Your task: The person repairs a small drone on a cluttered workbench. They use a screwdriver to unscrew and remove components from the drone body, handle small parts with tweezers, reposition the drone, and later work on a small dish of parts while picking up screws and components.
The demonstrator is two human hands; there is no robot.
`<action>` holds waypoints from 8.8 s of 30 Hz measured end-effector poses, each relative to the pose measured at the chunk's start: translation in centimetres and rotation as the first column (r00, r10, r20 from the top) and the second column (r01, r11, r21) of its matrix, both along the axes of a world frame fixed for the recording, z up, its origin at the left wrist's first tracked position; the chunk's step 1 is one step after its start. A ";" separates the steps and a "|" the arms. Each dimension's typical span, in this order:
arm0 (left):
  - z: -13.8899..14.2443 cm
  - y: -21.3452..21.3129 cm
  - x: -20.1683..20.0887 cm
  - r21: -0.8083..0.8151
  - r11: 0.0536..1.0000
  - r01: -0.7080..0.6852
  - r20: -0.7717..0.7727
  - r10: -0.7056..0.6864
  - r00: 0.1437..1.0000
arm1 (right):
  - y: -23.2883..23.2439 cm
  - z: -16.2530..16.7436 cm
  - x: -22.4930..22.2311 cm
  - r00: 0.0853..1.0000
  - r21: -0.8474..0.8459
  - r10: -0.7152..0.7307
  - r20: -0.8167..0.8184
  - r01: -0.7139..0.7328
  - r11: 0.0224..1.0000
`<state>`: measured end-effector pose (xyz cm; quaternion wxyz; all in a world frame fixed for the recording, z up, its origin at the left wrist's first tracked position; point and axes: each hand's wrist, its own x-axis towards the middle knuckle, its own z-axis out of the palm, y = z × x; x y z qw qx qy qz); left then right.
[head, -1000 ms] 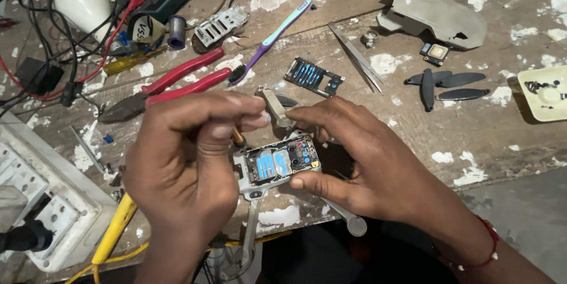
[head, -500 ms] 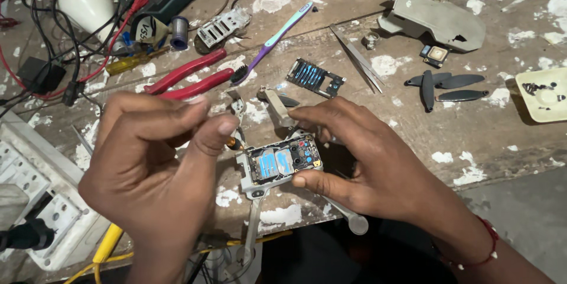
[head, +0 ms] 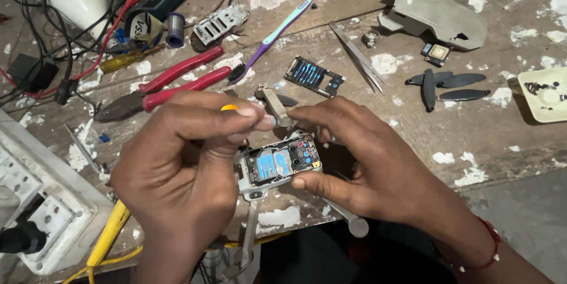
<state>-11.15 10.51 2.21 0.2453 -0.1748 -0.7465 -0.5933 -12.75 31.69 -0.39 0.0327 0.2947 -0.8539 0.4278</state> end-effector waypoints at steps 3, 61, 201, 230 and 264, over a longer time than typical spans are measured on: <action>-0.2 0.2 -0.3 0.045 0.999 0.029 -0.008 -0.028 1.000 | 0.0 -0.2 -0.1 1.000 0.010 0.001 0.000 -0.001 1.000; 2.5 0.4 10.7 -0.599 0.717 -0.357 0.089 0.503 0.860 | 2.5 5.6 1.1 0.829 -0.179 0.079 0.553 0.026 0.984; 0.1 -14.9 -5.4 -0.514 0.695 0.503 0.675 -0.033 0.737 | -18.3 12.8 -3.0 0.871 0.909 0.477 -0.115 -0.101 0.405; -2.1 -11.9 -5.4 -0.099 0.899 0.428 0.403 -0.357 0.843 | -18.0 13.1 -1.2 0.982 0.795 -0.134 0.132 -0.025 0.605; -2.2 -9.7 -5.6 -0.407 0.854 0.323 0.168 -0.278 0.946 | -9.1 1.9 -2.1 0.993 -0.321 0.026 -0.118 -0.063 0.945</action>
